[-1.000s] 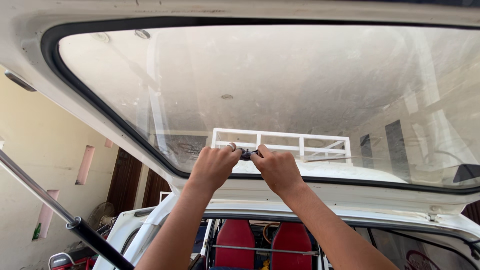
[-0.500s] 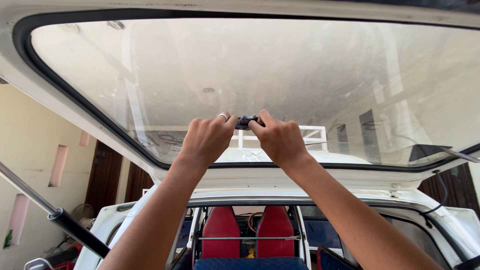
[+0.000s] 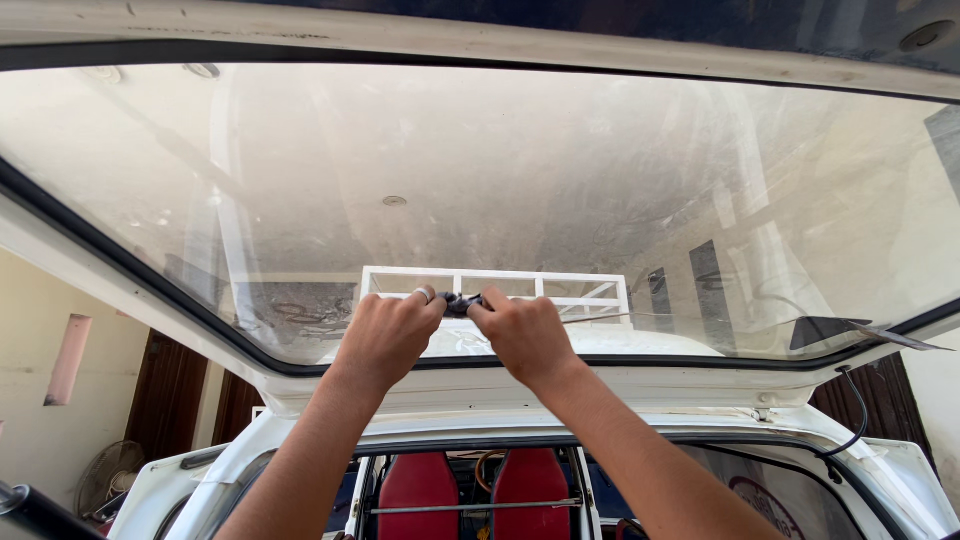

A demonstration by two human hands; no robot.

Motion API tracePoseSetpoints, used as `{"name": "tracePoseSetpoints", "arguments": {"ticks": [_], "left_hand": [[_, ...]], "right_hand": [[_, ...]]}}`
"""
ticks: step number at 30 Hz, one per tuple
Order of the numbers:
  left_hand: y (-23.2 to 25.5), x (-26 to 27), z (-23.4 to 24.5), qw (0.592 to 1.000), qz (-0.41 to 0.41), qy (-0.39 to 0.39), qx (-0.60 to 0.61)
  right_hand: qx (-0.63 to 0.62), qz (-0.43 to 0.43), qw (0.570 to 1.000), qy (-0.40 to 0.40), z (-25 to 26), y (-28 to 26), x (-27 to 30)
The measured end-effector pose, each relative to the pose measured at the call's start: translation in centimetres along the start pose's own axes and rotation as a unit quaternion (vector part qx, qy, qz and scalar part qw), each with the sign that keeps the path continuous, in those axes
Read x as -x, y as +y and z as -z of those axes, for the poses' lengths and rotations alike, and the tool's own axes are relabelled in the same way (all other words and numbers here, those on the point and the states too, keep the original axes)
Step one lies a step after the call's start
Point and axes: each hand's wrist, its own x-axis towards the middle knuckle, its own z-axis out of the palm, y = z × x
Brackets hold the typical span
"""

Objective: The person removes a hydraulic strut from a vehicle hatch by hand, cleans the mounting area with a cloth, and then works to reattach a component to the upper glass frame.

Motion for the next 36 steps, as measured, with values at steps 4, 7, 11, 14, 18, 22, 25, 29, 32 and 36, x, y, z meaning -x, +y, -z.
{"name": "tracePoseSetpoints", "arguments": {"ticks": [4, 7, 11, 14, 18, 22, 25, 29, 32, 36], "left_hand": [[0.7, 0.8, -2.6, 0.999, 0.029, -0.016, 0.009], [2.1, 1.0, -4.1, 0.991, 0.045, -0.125, -0.015], [4.2, 0.8, -3.7, 0.995, 0.052, -0.085, -0.013], [4.9, -1.5, -1.4, 0.999, 0.043, -0.022, -0.014], [5.8, -4.5, 2.6, 0.999, 0.028, 0.033, -0.027], [7.4, -5.5, 5.4, 0.993, 0.026, 0.116, -0.003], [8.4, -5.8, 5.7, 0.988, 0.024, 0.151, 0.000], [8.3, -6.1, 4.2, 0.991, 0.034, 0.129, 0.000], [8.0, -5.7, 2.1, 0.993, 0.025, 0.115, 0.014], [7.5, -5.3, -0.7, 0.997, 0.000, 0.072, 0.023]], "right_hand": [[-0.010, -0.014, 0.997, -0.080, -2.2, -0.6, 0.9], [0.001, -0.032, 0.993, -0.116, -2.8, -0.6, 1.6], [0.040, -0.002, 0.994, -0.101, -0.8, 1.3, 2.7], [0.059, 0.026, 0.996, -0.054, 2.2, 3.7, 2.6], [0.066, 0.036, 0.997, 0.003, 6.0, 6.7, 1.9], [0.090, 0.039, 0.994, 0.056, 8.9, 8.7, 1.8], [0.087, 0.035, 0.993, 0.069, 9.7, 9.2, 2.3], [0.062, 0.050, 0.992, 0.102, 8.9, 9.6, 2.5], [0.054, 0.045, 0.995, 0.077, 7.4, 9.5, 3.1], [0.061, 0.050, 0.996, 0.039, 5.1, 9.4, 4.7]]}}
